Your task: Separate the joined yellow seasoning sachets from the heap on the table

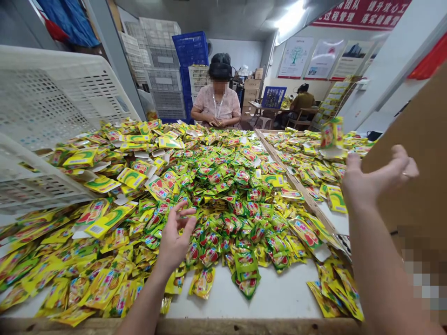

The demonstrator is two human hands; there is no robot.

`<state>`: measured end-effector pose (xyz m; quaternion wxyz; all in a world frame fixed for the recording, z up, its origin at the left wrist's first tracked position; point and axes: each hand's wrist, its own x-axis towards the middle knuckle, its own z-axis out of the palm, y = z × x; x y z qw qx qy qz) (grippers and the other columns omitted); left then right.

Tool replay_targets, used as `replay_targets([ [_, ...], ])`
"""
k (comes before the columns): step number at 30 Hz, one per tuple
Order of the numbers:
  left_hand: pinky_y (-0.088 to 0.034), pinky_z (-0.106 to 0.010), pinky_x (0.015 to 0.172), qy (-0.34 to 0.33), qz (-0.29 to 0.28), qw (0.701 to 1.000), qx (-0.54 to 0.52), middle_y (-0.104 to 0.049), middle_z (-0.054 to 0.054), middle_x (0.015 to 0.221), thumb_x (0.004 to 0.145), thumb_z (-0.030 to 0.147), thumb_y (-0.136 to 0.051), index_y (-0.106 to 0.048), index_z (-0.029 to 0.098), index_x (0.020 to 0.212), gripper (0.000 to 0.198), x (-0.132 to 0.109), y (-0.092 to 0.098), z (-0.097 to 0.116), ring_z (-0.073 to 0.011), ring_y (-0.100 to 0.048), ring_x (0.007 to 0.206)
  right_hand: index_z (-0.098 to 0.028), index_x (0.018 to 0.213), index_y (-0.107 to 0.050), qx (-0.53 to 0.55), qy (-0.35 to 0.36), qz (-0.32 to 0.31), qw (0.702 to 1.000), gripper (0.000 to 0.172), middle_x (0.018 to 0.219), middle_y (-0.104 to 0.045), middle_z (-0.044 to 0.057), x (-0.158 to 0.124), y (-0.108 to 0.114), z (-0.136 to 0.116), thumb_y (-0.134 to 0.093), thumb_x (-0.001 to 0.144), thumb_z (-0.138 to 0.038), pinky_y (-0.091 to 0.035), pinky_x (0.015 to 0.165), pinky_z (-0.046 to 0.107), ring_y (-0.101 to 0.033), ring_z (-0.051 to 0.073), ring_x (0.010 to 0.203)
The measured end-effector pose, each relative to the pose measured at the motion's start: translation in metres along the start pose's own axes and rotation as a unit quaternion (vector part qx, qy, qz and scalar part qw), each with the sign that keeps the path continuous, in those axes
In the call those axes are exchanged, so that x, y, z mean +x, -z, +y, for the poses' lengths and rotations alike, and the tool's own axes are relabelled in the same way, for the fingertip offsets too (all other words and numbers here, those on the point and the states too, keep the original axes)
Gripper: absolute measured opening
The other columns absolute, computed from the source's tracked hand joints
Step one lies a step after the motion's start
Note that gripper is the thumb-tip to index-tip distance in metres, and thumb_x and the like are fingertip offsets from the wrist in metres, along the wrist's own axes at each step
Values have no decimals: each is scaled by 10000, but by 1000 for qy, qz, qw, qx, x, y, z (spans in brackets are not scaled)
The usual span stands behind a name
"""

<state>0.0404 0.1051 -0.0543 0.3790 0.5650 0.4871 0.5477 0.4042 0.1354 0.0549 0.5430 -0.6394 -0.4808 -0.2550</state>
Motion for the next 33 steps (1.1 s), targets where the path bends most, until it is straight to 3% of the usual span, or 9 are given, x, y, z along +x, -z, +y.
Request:
replay_targets([
  [2, -491, -276, 691, -24, 73, 997, -11, -604, -68, 1007, 845, 367, -548, -427, 200, 1211, 420, 4, 3, -3, -136, -585, 756, -114, 1261, -480, -2, -14, 0, 1000, 540, 1283, -456, 206, -20, -5, -10, -569, 842, -442, -297, 998, 584, -397, 418, 1223],
  [4, -481, -271, 710, -43, 130, 990, -35, -597, -59, 977, 844, 350, -549, -404, 199, 1219, 430, 7, 5, -6, -135, -577, 769, -173, 1056, -623, 59, -3, -161, 985, 335, 1035, -628, 130, -58, -21, -29, -619, 802, -392, -474, 816, 490, -602, 324, 957],
  [6, -478, -262, 703, -47, 149, 986, -55, -594, -45, 931, 841, 344, -550, -403, 197, 1213, 426, 9, 5, -8, -131, -574, 756, -194, 940, -670, 115, 28, -366, 923, 204, 828, -674, 61, -99, -45, -50, -628, 789, -326, -513, 642, 375, -629, 205, 641],
  [8, -478, -250, 686, -40, 140, 987, -62, -586, -28, 869, 833, 342, -552, -445, 192, 1160, 375, 11, 5, -10, -129, -580, 738, -204, 947, -684, 137, 39, -422, 895, 217, 846, -688, 51, -129, -70, -69, -673, 736, -255, -505, 614, 334, -605, 162, 560],
  [12, -482, -246, 629, -28, 123, 992, -24, -565, -3, 755, 824, 364, -538, -525, 181, 1030, 276, 13, 5, -10, -131, -584, 665, -199, 842, -703, 158, 33, -420, 893, 152, 912, -699, 80, -144, -100, -87, -634, 721, -138, -499, 696, 330, -652, 199, 706],
  [16, -512, -307, 672, -26, 58, 988, 142, -617, -54, 875, 818, 384, -551, -548, 181, 1064, 319, 13, 3, -16, -178, -616, 746, -191, 781, -692, 177, 0, -411, 895, 154, 733, -699, 63, -139, -97, -86, -541, 810, -194, -496, 620, 306, -646, 197, 638],
  [22, -465, -413, 908, -34, -98, 914, 392, -629, -120, 1143, 835, 241, -550, -585, 176, 1116, 290, 20, -15, -33, -273, -590, 1070, -196, 707, -682, 179, -74, -412, 890, 141, 781, -700, 70, -155, -80, -74, -639, 749, -324, -503, 576, 305, -621, 180, 581],
  [27, -475, -381, 866, -43, -78, 912, 399, -678, -86, 1013, 859, 187, -493, -627, 184, 995, 191, 25, -13, -34, -247, -622, 957, -193, 1064, -673, 182, -139, -400, 887, 441, 925, -693, 88, -160, -77, -61, -689, 624, -177, -531, 654, 350, -644, 196, 667],
  [33, -419, -466, 930, -84, 2, 907, 412, -624, -150, 1128, 856, 114, -414, -589, 161, 1109, 311, 26, -5, -21, -283, -566, 1054, -180, 891, -672, 257, -199, -380, 866, 245, 871, -713, 67, -153, -57, -59, -634, 668, -275, -529, 731, 350, -665, 218, 782],
])
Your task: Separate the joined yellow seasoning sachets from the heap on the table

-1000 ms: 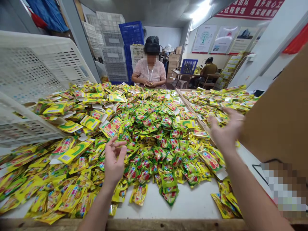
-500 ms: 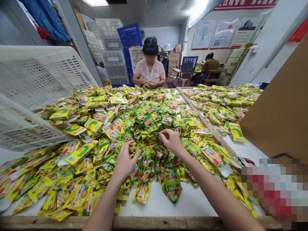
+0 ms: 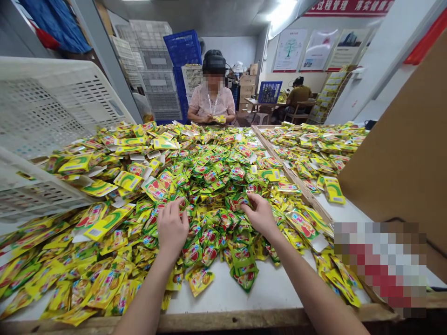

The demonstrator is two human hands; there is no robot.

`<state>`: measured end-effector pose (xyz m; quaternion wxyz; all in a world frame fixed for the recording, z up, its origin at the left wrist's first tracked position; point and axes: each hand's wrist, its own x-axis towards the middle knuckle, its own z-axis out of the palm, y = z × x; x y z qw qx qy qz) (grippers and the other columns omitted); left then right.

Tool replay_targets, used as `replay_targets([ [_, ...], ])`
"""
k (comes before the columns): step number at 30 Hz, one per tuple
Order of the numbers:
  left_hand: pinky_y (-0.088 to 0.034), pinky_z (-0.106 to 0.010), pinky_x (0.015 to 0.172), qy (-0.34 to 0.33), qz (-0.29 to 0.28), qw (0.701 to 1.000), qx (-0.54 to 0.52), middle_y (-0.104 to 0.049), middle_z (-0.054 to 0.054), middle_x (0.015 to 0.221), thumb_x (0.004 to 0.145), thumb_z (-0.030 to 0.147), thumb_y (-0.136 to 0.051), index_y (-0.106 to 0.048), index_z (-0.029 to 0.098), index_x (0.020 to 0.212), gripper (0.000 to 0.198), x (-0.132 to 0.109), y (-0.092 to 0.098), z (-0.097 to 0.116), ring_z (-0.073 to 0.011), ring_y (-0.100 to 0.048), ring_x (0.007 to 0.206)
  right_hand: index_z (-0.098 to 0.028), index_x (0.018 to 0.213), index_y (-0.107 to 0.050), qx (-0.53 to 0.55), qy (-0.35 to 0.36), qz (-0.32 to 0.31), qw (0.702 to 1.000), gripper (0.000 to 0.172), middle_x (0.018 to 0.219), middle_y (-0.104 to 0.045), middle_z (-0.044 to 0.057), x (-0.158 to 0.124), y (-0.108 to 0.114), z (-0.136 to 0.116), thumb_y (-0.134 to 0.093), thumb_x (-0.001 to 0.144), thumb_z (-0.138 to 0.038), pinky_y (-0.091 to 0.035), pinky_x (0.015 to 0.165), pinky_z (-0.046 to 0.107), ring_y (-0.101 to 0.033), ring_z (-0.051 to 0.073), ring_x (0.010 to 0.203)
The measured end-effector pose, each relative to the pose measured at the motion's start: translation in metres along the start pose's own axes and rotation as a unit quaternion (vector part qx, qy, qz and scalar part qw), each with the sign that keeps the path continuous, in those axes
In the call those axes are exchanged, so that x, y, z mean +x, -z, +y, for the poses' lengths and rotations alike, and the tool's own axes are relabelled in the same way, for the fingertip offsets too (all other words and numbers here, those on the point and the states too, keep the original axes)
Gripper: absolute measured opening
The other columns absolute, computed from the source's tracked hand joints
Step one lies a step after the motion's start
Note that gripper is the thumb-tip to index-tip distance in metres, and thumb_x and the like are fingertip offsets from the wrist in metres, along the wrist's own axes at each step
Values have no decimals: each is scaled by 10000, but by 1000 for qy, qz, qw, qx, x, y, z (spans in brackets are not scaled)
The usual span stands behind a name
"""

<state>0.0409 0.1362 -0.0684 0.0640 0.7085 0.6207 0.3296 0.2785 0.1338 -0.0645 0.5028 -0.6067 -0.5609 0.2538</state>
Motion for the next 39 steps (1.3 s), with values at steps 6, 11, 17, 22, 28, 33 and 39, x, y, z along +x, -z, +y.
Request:
replay_targets([
  [6, -499, -331, 749, -65, -194, 979, 4, -676, -63, 781, 778, 123, -619, -642, 172, 718, 81, 35, -31, 27, -190, -636, 772, -192, 835, -603, 98, -26, 4, 995, 315, 772, -687, 33, -17, 0, -13, -704, 638, -417, -529, 669, 328, -644, 194, 702],
  [11, -500, -291, 669, -51, -253, 966, -14, -635, 9, 663, 758, 275, -702, -601, 159, 657, 184, 48, -36, 30, -130, -606, 642, -193, 761, -568, 141, -49, 7, 989, 361, 697, -638, -1, -24, 3, -13, -721, 640, -497, -506, 611, 291, -598, 161, 644],
  [17, -473, -324, 756, -20, -109, 987, -119, -692, -42, 746, 752, 173, -602, -637, 208, 663, 102, 36, -5, 22, -205, -640, 761, -177, 801, -584, 181, -89, 10, 979, 362, 737, -637, 9, -30, 6, -10, -701, 667, -492, -503, 626, 286, -590, 153, 660],
  [22, -503, -309, 703, 35, -7, 965, -259, -680, -33, 728, 788, 348, -562, -634, 193, 754, 174, 21, 6, 23, -177, -631, 691, -201, 830, -576, 232, -103, -10, 967, 385, 788, -653, 10, -34, 1, -14, -698, 650, -518, -547, 667, 314, -624, 166, 722],
  [28, -526, -268, 519, 86, -66, 902, -417, -634, -18, 661, 742, 572, -557, -561, 174, 725, 399, -6, -1, 44, -149, -616, 581, -220, 819, -580, 344, -178, -62, 920, 412, 820, -673, 8, -45, -15, -28, -764, 577, -497, -564, 666, 310, -643, 169, 753],
  [33, -444, -218, 444, 125, -65, 897, -420, -565, 19, 568, 756, 464, -597, -541, 180, 683, 298, -34, -10, 57, -103, -517, 457, -218, 709, -557, 344, -215, -116, 907, 423, 679, -635, -2, -61, -24, -41, -706, 595, -597, -506, 504, 266, -603, 162, 612],
  [39, -494, -291, 709, -5, -62, 980, -187, -679, -35, 788, 865, 337, -496, -607, 204, 788, 189, -41, 31, 22, -177, -633, 743, -222, 531, -456, 153, -144, -111, 971, 448, 454, -428, -66, -66, -14, -37, -763, 560, -547, -269, 352, 218, -349, 84, 407],
])
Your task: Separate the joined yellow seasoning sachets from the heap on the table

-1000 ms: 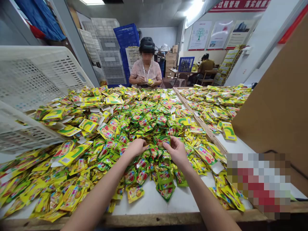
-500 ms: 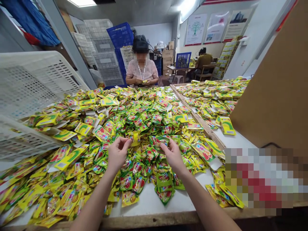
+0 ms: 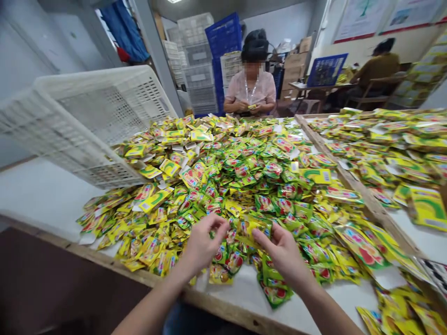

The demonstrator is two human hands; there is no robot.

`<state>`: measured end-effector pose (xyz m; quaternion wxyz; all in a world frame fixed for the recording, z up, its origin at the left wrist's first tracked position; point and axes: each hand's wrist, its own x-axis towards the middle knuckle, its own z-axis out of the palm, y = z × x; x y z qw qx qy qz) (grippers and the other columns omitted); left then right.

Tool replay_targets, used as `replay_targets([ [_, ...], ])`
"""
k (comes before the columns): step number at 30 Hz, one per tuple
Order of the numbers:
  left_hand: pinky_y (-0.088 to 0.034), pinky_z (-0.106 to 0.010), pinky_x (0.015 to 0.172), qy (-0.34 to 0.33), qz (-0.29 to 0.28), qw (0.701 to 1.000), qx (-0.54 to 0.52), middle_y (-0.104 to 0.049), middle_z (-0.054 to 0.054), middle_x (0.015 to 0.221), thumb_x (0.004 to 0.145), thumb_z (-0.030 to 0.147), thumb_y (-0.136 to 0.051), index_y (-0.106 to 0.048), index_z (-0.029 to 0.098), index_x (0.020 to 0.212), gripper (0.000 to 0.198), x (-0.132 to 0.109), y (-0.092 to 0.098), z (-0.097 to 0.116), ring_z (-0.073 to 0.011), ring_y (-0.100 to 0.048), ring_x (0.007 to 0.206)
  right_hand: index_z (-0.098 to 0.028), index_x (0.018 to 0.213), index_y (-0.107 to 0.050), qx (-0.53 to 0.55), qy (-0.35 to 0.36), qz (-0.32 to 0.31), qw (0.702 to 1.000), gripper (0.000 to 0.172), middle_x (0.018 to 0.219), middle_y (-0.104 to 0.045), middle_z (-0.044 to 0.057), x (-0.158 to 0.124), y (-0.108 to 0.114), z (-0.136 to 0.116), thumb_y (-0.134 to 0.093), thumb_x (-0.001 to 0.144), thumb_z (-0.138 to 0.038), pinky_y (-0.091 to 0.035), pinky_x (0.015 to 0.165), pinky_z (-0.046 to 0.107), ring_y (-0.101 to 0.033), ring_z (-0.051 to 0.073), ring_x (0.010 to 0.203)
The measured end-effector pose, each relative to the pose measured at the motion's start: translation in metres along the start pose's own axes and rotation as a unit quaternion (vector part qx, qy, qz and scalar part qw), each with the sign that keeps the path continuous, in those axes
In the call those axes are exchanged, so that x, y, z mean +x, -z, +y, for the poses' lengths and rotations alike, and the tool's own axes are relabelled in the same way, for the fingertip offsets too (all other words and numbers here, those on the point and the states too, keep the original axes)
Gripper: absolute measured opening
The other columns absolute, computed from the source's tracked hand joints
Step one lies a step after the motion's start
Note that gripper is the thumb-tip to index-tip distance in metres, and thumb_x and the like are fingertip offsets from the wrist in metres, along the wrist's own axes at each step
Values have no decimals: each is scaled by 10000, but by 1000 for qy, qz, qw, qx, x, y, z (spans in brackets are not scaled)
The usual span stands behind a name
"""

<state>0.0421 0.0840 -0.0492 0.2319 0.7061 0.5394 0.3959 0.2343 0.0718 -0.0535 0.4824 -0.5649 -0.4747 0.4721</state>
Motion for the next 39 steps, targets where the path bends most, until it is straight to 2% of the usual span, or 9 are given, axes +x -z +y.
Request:
replay_targets([
  [4, -455, -398, 887, 128, 115, 926, 335, -651, -122, 1082, 820, 387, -535, -592, 201, 992, 259, 24, 83, -53, -279, -591, 1029, -249, 499, -351, -10, 14, 2, 1000, 498, 415, -312, -88, 0, 5, -5, -741, 589, -544, -215, 342, 229, -247, 74, 375],
  [10, -490, -454, 742, 223, 68, 891, 389, -681, -184, 807, 694, 207, -573, -613, 152, 819, 142, 54, 146, -96, -364, -647, 823, -244, 512, -328, -14, 20, 29, 999, 520, 449, -280, -98, 8, 4, 1, -733, 586, -561, -244, 355, 217, -236, 64, 402],
  [13, -457, -485, 836, 185, 103, 897, 387, -656, -231, 1016, 807, 187, -404, -576, 109, 1074, 327, 51, 133, -72, -366, -622, 971, -236, 532, -360, -6, 6, 49, 999, 505, 451, -309, -100, 15, 5, 7, -736, 570, -571, -265, 353, 209, -269, 62, 398],
  [16, -450, -432, 897, 50, 142, 952, 267, -609, -178, 1182, 887, 253, -298, -499, 148, 1209, 394, 38, 92, -32, -299, -596, 1062, -222, 597, -460, -5, 22, 106, 994, 423, 480, -449, -70, 17, 9, 0, -734, 593, -545, -324, 358, 221, -365, 83, 398],
  [20, -516, -379, 774, -54, -55, 994, 83, -663, -110, 1045, 724, 534, -627, -457, 189, 1213, 622, 17, 24, 12, -278, -652, 912, -207, 858, -616, 16, 168, 147, 975, 272, 824, -699, 39, 3, 16, -27, -688, 726, -434, -529, 645, 293, -642, 184, 723],
  [23, -522, -354, 700, -84, -59, 993, 54, -666, -80, 946, 640, 536, -717, -451, 198, 1139, 658, 9, -9, 22, -263, -664, 825, -212, 943, -644, -35, 248, 100, 963, 222, 921, -712, 58, -10, 19, -48, -667, 770, -349, -537, 742, 324, -664, 201, 816],
  [32, -516, -311, 628, -244, 42, 959, 139, -659, -60, 868, 732, 332, -638, -448, 206, 1070, 407, 1, -30, 4, -232, -661, 753, -222, 795, -714, -363, 247, -112, 891, 96, 743, -693, 13, -6, 28, -81, -655, 735, -174, -450, 607, 260, -604, 151, 662],
  [36, -527, -312, 616, -237, 26, 964, 115, -660, -49, 873, 708, 310, -629, -436, 208, 1088, 438, -4, -34, 2, -228, -666, 753, -207, 780, -729, -359, 209, -124, 901, 114, 628, -609, -16, 4, 20, -72, -739, 668, -188, -389, 511, 232, -525, 122, 564],
  [39, -535, -312, 610, -214, 34, 972, 92, -661, -58, 893, 706, 333, -644, -428, 197, 1105, 474, -5, -34, -1, -227, -669, 753, -198, 880, -707, -283, 200, -40, 937, 272, 637, -606, -27, 7, 12, -55, -789, 632, -274, -418, 526, 243, -540, 129, 568],
])
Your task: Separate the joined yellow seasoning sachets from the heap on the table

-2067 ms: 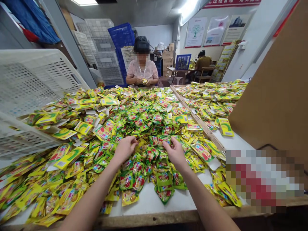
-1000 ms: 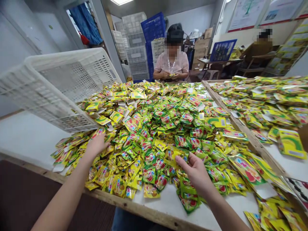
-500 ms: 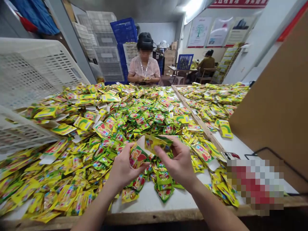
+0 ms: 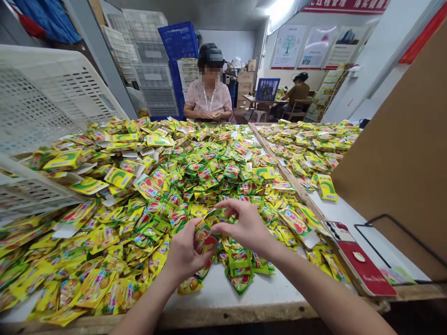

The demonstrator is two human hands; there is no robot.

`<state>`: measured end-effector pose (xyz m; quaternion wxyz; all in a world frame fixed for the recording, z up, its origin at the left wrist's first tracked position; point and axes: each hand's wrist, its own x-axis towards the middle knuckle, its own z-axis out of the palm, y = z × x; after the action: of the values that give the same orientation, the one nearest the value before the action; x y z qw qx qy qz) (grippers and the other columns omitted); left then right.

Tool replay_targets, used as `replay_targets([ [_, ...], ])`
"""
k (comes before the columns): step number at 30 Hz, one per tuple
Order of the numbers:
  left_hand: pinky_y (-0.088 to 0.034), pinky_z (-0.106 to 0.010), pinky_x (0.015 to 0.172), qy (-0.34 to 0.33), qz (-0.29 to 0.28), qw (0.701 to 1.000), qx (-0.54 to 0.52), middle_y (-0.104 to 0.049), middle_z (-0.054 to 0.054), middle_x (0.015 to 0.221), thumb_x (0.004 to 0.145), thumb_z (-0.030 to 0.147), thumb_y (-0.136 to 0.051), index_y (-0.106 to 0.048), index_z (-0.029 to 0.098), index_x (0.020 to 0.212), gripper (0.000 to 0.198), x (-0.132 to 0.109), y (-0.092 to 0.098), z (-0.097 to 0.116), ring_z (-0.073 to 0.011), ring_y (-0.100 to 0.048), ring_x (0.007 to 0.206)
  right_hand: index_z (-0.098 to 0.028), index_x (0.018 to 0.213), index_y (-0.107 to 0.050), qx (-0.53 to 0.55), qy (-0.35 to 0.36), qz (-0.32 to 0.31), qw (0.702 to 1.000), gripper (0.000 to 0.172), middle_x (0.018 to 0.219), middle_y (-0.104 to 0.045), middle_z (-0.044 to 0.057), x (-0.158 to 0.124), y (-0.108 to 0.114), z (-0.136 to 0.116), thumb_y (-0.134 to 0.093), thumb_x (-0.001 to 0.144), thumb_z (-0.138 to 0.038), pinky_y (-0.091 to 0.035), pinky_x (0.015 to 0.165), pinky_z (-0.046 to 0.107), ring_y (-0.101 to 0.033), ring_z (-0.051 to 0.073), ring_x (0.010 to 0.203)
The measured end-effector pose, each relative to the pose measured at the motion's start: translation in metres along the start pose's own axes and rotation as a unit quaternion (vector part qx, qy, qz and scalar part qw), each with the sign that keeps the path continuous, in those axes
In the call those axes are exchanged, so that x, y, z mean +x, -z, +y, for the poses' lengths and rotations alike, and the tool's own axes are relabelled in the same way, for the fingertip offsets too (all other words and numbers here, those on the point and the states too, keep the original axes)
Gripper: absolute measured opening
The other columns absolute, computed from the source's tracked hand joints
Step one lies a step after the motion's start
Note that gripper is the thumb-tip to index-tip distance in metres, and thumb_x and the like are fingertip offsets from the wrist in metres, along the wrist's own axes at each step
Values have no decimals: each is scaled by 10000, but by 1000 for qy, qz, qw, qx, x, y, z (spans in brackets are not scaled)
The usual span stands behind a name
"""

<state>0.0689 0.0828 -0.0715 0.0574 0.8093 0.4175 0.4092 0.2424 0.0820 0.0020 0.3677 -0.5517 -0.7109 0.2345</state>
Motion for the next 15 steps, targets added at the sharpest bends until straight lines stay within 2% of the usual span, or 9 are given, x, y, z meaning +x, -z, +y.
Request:
replay_targets([
  [3, -544, -321, 630, 16, 22, 1000, -12, -658, -71, 903, 732, 364, -637, -422, 185, 1121, 479, -1, 0, -2, -231, -671, 770, -204, 805, -678, 1, 39, 147, 988, 249, 740, -660, 23, -7, -17, 6, -771, 671, -392, -468, 679, 328, -594, 191, 725],
  [5, -548, -327, 645, 15, 27, 999, -16, -657, -76, 912, 737, 370, -635, -423, 185, 1121, 476, -1, 1, -2, -237, -672, 791, -223, 727, -679, -42, 80, 188, 978, 212, 751, -665, 44, -13, -25, 7, -724, 729, -430, -450, 767, 391, -582, 233, 818],
  [7, -549, -330, 657, 18, 24, 999, -20, -656, -80, 927, 737, 367, -635, -424, 184, 1124, 477, -1, 2, -2, -240, -671, 807, -250, 724, -702, -91, 114, 202, 968, 190, 770, -665, 53, -18, -29, 4, -659, 797, -420, -399, 854, 445, -550, 266, 934],
  [9, -547, -328, 663, 25, 26, 999, -23, -653, -84, 935, 746, 366, -621, -427, 179, 1127, 467, -1, 2, -1, -237, -669, 813, -279, 778, -722, -128, 135, 185, 965, 170, 798, -680, 49, -23, -29, 0, -605, 848, -380, -322, 928, 489, -515, 290, 1051],
  [12, -539, -324, 647, 22, 41, 999, -20, -651, -87, 920, 771, 375, -568, -436, 170, 1125, 430, -2, 1, -2, -236, -664, 801, -299, 919, -709, -146, 129, 87, 977, 130, 888, -720, 35, -28, -30, -6, -631, 829, -352, -200, 998, 564, -465, 328, 1187],
  [13, -534, -323, 631, 16, 44, 999, -15, -651, -84, 901, 774, 375, -552, -442, 170, 1121, 417, -3, 0, -3, -237, -661, 783, -290, 931, -702, -144, 116, 47, 982, 152, 907, -723, 37, -29, -32, -7, -664, 797, -352, -187, 1002, 584, -481, 338, 1178],
  [15, -523, -324, 602, 8, 43, 999, 0, -651, -77, 864, 767, 346, -535, -457, 172, 1109, 392, -5, -1, -5, -238, -654, 744, -249, 836, -698, -132, 79, -25, 988, 118, 854, -721, 39, -26, -38, -9, -708, 741, -317, -223, 988, 598, -562, 332, 1064],
])
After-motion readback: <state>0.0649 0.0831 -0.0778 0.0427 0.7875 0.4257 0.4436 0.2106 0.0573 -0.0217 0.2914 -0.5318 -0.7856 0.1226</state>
